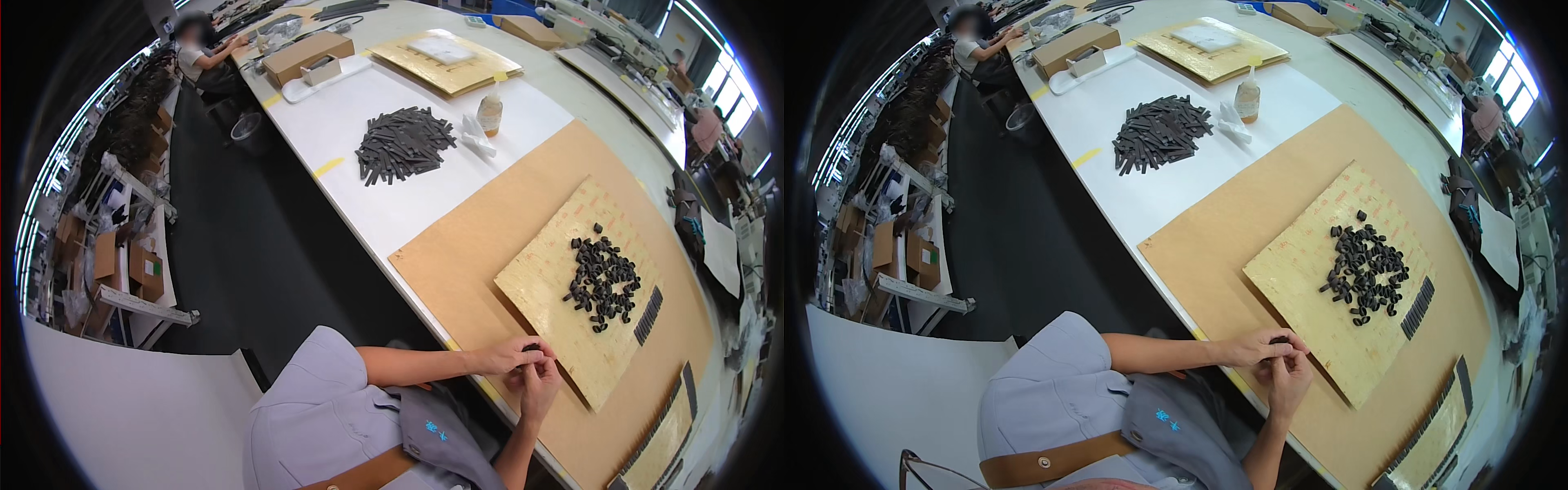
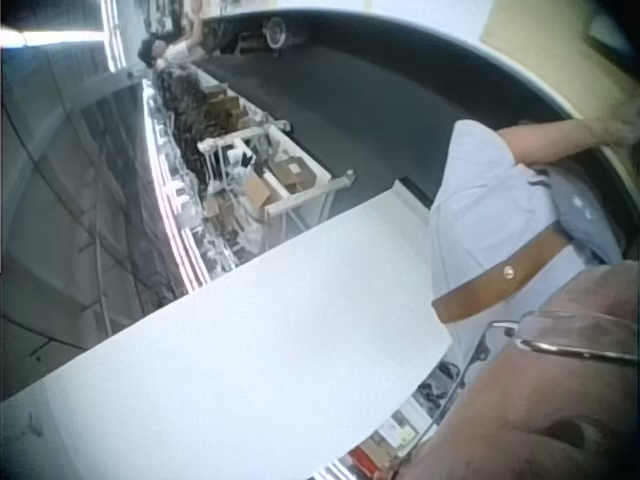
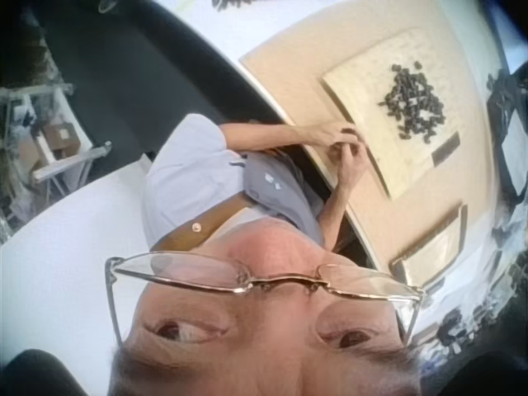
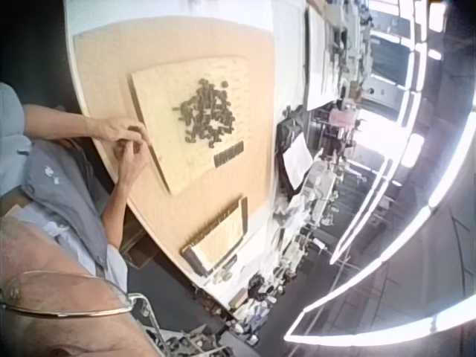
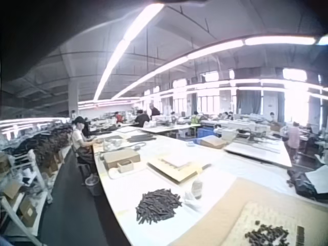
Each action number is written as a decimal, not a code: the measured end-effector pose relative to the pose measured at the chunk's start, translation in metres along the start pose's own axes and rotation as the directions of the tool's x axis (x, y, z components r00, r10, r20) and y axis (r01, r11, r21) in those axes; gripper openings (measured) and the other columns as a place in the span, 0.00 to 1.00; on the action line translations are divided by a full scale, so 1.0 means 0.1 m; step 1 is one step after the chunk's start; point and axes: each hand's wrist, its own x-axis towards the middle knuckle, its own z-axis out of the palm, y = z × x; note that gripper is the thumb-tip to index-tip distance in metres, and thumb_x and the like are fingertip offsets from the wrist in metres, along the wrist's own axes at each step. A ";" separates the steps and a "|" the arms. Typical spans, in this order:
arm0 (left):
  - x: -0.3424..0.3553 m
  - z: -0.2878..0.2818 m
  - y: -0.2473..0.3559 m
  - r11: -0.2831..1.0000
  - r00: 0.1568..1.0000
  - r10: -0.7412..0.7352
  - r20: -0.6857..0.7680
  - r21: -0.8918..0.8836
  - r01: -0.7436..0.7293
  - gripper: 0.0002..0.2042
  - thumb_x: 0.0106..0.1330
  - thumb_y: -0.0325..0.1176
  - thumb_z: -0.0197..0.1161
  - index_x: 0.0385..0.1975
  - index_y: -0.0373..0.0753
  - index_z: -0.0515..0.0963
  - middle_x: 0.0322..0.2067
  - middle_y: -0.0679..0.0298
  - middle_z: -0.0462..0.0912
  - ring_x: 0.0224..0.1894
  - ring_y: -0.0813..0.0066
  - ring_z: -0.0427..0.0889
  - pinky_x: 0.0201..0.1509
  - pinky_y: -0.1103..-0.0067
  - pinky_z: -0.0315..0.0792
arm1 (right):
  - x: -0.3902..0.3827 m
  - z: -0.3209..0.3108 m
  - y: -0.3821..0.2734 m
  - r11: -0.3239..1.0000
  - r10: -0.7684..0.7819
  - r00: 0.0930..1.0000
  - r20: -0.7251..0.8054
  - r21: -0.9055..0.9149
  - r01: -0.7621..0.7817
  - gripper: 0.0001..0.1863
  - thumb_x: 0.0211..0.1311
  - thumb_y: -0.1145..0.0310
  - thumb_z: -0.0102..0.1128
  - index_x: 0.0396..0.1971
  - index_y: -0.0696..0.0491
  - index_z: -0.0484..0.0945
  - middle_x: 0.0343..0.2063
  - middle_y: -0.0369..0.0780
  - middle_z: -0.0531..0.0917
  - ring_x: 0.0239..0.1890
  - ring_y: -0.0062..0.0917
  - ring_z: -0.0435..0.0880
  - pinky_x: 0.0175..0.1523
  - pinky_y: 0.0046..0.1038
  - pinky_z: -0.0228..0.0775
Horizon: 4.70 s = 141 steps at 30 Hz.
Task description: The person is inspecting and picking up small black oval hardware components from a board and placing them into a strip.
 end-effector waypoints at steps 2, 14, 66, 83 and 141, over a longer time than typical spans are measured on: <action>0.00 0.01 0.03 0.998 1.000 0.002 -0.002 0.058 -0.002 0.12 0.72 0.34 0.47 0.49 0.35 0.70 0.42 0.64 0.76 0.43 0.81 0.73 0.46 0.81 0.69 | -0.02 0.03 0.00 0.990 0.060 0.998 -0.021 0.131 -0.057 0.04 0.64 0.73 0.53 0.30 0.58 0.72 0.19 0.36 0.78 0.17 0.14 0.75 0.21 0.14 0.65; -0.04 0.01 0.19 0.950 0.996 -0.040 -0.078 0.307 0.062 0.12 0.71 0.37 0.49 0.41 0.35 0.72 0.19 0.71 0.70 0.19 0.85 0.66 0.22 0.85 0.62 | -0.08 -0.23 -0.05 0.940 0.042 0.985 -0.169 0.339 0.018 0.05 0.64 0.72 0.54 0.32 0.57 0.71 0.24 0.37 0.77 0.20 0.15 0.76 0.26 0.17 0.73; 0.04 0.00 0.20 0.814 0.967 -0.228 -0.116 0.522 0.255 0.07 0.58 0.32 0.60 0.25 0.36 0.76 0.20 0.75 0.70 0.23 0.90 0.63 0.26 0.87 0.58 | -0.15 -0.57 0.20 0.838 0.230 0.957 0.177 0.464 -0.287 0.07 0.58 0.77 0.59 0.36 0.61 0.74 0.28 0.37 0.79 0.28 0.17 0.80 0.36 0.19 0.74; 0.07 0.01 0.17 0.813 0.954 -0.238 -0.180 0.500 0.297 0.07 0.57 0.33 0.61 0.23 0.36 0.76 0.19 0.75 0.69 0.23 0.90 0.63 0.25 0.87 0.58 | -0.16 -0.66 0.23 0.794 0.182 0.956 0.232 0.538 -0.282 0.10 0.60 0.80 0.53 0.41 0.63 0.72 0.32 0.44 0.81 0.36 0.26 0.84 0.44 0.23 0.77; 0.07 -0.08 0.26 0.723 0.959 -0.255 -0.125 0.633 0.275 0.07 0.55 0.33 0.58 0.23 0.36 0.76 0.19 0.72 0.71 0.24 0.87 0.65 0.26 0.84 0.62 | 0.06 -0.46 0.06 0.897 0.337 0.910 0.243 0.212 -0.388 0.05 0.54 0.75 0.59 0.27 0.58 0.72 0.23 0.37 0.78 0.24 0.17 0.79 0.31 0.19 0.73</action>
